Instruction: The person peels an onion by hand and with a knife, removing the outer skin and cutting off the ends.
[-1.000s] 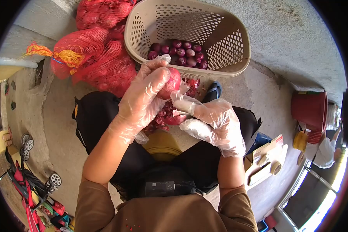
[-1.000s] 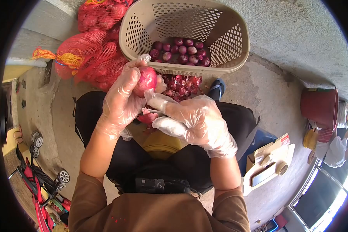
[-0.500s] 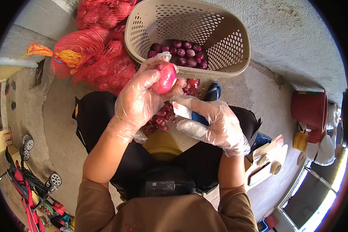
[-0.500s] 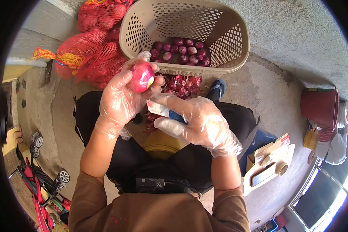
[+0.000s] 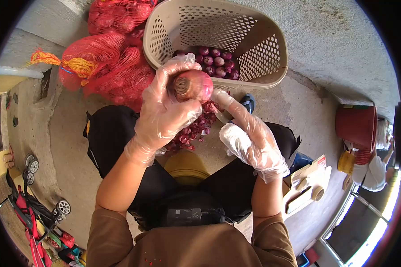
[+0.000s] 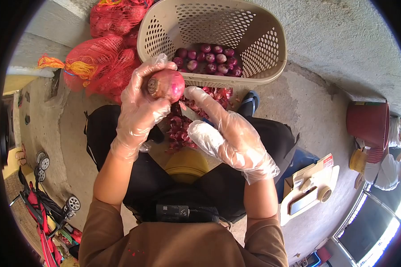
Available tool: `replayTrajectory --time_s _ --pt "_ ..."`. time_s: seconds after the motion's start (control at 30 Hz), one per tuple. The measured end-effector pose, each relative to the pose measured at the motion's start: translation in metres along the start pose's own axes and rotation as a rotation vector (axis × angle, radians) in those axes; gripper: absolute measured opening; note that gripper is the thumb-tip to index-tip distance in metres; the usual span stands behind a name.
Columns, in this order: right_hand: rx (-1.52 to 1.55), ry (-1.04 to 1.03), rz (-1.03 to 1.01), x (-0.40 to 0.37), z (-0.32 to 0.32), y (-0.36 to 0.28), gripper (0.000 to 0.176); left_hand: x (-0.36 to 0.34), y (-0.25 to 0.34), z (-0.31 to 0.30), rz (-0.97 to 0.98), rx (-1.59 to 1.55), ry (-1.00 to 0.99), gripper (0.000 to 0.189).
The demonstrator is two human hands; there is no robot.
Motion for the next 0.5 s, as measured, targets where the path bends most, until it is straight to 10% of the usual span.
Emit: replayTrajectory --time_s 0.23,0.5 --pt "0.499 -0.066 0.058 -0.005 -0.003 0.019 0.110 -0.002 0.002 0.002 0.078 0.026 -0.118 0.062" --pt "0.545 -0.008 0.044 0.000 0.005 0.013 0.123 -0.003 0.008 0.004 0.181 0.143 -0.120 0.062"
Point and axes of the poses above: each hand's wrist, its own x-axis towards the middle knuckle, its own z-axis out of the palm, y = z × x, the point moved 4 cm from there along x, towards the middle knuckle, and after that the axes turned 13 degrees about x, right-handed, at the moved point
